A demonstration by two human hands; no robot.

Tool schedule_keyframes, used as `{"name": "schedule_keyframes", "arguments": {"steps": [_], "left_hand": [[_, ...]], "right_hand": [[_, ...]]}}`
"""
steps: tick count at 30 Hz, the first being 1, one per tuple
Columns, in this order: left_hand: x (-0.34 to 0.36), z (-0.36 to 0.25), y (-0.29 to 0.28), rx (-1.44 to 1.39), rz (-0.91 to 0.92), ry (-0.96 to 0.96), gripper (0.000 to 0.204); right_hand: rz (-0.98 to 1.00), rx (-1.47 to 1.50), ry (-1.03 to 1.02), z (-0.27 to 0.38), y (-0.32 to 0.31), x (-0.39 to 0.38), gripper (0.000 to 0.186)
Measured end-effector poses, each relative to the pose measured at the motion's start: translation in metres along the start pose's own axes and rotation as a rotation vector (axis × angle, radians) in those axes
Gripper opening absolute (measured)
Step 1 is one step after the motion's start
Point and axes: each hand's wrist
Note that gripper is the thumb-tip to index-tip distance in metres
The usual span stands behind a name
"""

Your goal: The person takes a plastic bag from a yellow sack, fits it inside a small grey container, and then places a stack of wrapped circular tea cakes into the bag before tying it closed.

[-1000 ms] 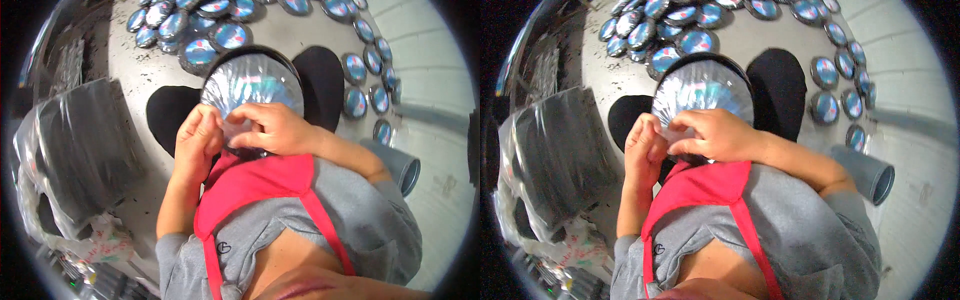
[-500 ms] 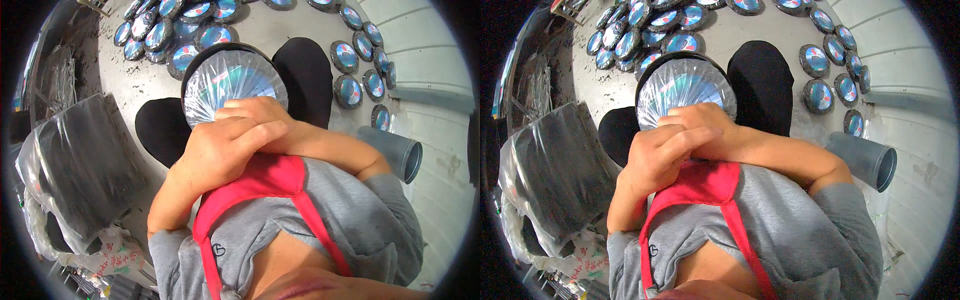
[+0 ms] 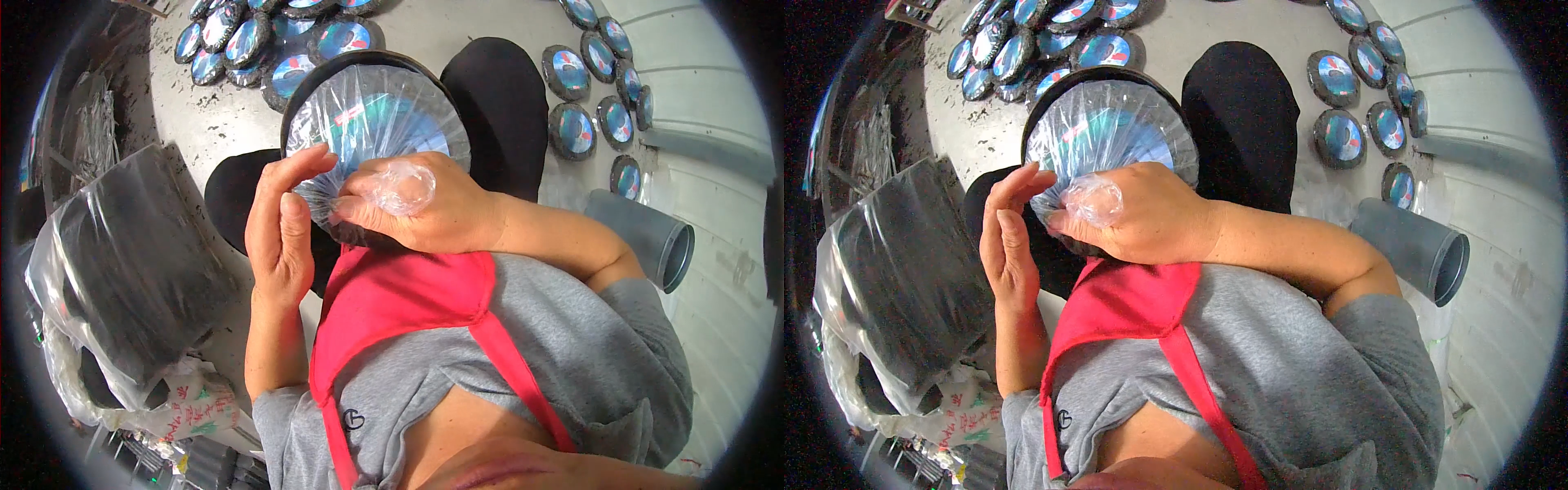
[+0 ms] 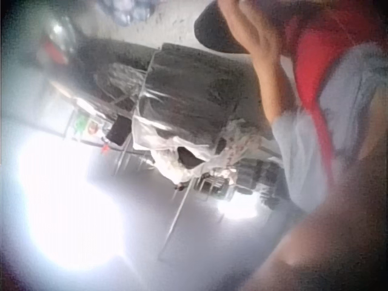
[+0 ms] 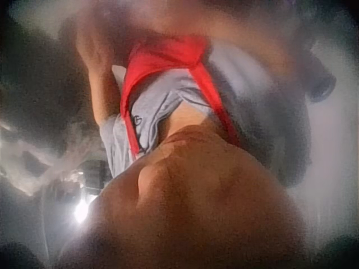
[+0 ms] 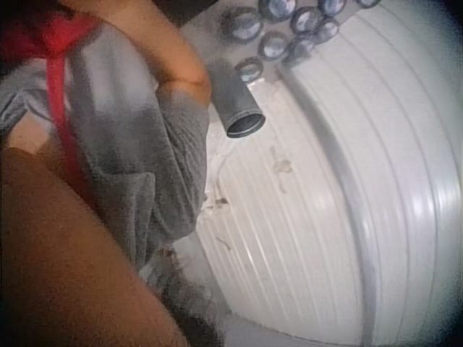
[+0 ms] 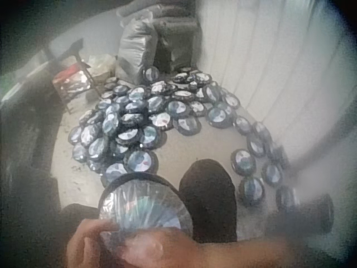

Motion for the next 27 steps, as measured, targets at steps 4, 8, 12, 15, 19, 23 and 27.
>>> {"name": "schedule_keyframes", "arguments": {"steps": [4, 8, 12, 15, 19, 23, 27], "left_hand": [[-0.004, 0.005, 0.000, 0.104, 0.048, 0.021, 0.044], [-0.008, 0.006, 0.000, 0.192, 0.086, 0.016, 0.032], [-0.014, 0.004, -0.005, 0.193, 0.149, 0.013, 0.039], [-0.014, 0.000, 0.000, 0.210, 0.225, 0.074, 0.059], [-0.012, 0.006, 0.006, 0.381, 0.194, 0.062, 0.058], [-0.008, 0.015, 0.010, 0.464, 0.127, 0.067, 0.048], [-0.011, 0.032, 0.008, 0.250, -0.069, 0.050, 0.031]], "right_hand": [[0.028, 0.013, 0.043, 0.004, -0.005, -0.001, 0.025], [0.003, 0.103, 0.023, 0.004, -0.005, -0.003, 0.027], [0.046, 0.310, 0.109, 0.008, -0.012, -0.006, 0.027], [0.034, 0.515, 0.133, 0.011, -0.013, -0.006, 0.029], [0.017, 0.498, 0.098, 0.009, -0.011, -0.007, 0.030], [0.057, 0.535, 0.125, 0.012, -0.015, -0.004, 0.030], [0.006, 0.542, 0.097, 0.008, -0.016, -0.006, 0.035]]}}
Point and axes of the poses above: each hand's wrist, its own x-axis towards the middle knuckle, its own y-axis out of the palm, z = x × y, and after that the axes turned 11 degrees about -x, right-handed
